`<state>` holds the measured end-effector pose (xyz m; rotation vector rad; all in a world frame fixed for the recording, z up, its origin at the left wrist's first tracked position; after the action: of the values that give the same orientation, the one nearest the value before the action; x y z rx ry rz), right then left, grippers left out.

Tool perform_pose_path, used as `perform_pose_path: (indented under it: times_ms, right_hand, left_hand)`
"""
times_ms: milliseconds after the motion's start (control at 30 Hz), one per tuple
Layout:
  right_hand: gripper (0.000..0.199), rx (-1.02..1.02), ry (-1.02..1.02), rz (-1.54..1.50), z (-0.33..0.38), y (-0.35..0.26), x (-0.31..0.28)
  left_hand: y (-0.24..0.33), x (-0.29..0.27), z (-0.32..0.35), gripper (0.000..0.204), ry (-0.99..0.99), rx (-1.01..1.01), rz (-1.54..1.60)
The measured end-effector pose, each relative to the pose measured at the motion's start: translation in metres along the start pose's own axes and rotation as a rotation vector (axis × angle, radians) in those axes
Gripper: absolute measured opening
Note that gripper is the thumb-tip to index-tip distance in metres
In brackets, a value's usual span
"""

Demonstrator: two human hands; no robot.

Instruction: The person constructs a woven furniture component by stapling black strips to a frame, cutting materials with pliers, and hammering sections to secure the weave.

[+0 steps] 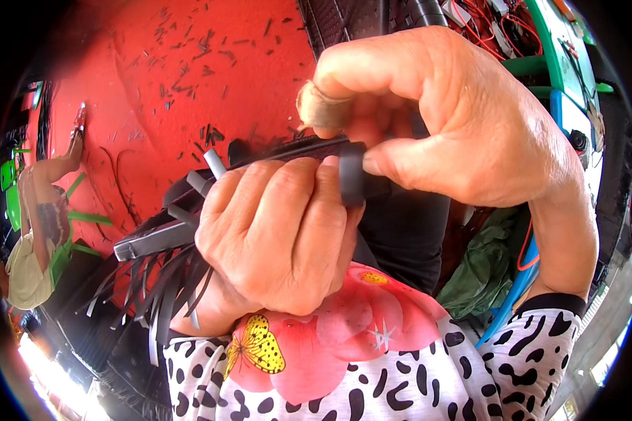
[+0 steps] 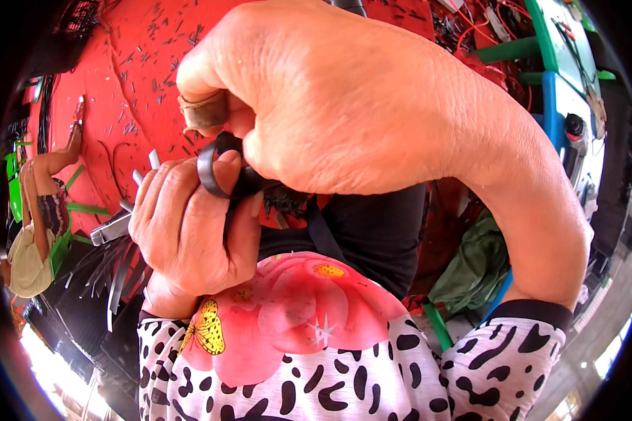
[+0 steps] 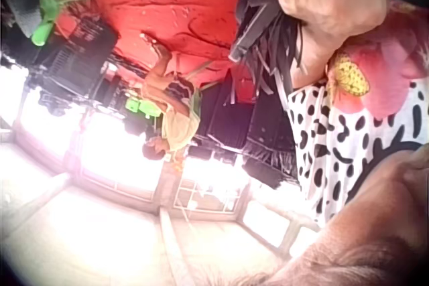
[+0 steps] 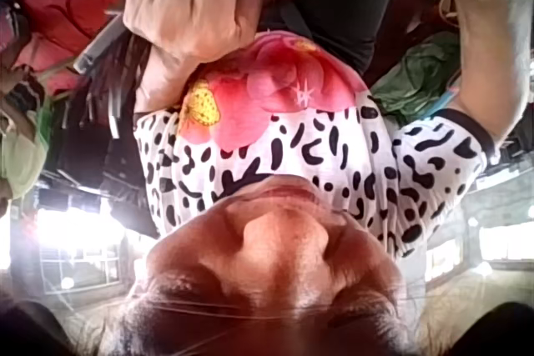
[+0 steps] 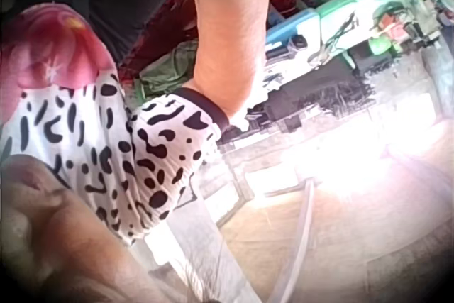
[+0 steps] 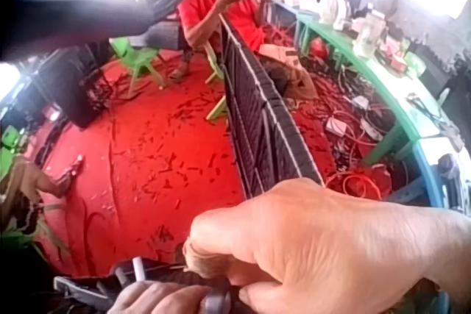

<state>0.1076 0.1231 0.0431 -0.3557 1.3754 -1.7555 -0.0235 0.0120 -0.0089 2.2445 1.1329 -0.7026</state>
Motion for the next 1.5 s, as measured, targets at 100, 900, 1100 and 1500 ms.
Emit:
perform_pose_path:
  times_ms: [100, 900, 1100, 1500]
  right_hand:
    - [0.027, -0.466, 0.205, -0.258, 0.000, 0.048, 0.007]
    - [0.015, -1.326, 0.693, 0.954, 0.052, 0.058, 0.020]
    - [0.019, -1.256, 0.788, 0.853, 0.096, 0.077, 0.040]
    - [0.022, -0.063, 0.521, -0.097, 0.075, 0.073, 0.046]
  left_hand:
    - [-0.003, 0.008, 0.001, 0.020, 0.084, 0.058, 0.023]
    - [0.004, 0.005, 0.001, 0.025, 0.109, -0.102, 0.040]
    - [0.008, 0.007, 0.000, 0.029, 0.130, -0.052, 0.045]
    - [0.005, 0.007, -0.001, 0.023, 0.109, -0.044, 0.034]
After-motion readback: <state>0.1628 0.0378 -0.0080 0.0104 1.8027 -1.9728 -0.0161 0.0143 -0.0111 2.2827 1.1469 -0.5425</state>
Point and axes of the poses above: each hand's wrist, its own z-axis away from the middle knuckle, its own x-axis out of the palm, y = z × x, the point moved 1 cm from there along -z, towards the middle knuckle, and after that the axes turned 13 degrees about y, right-handed, at the moved point
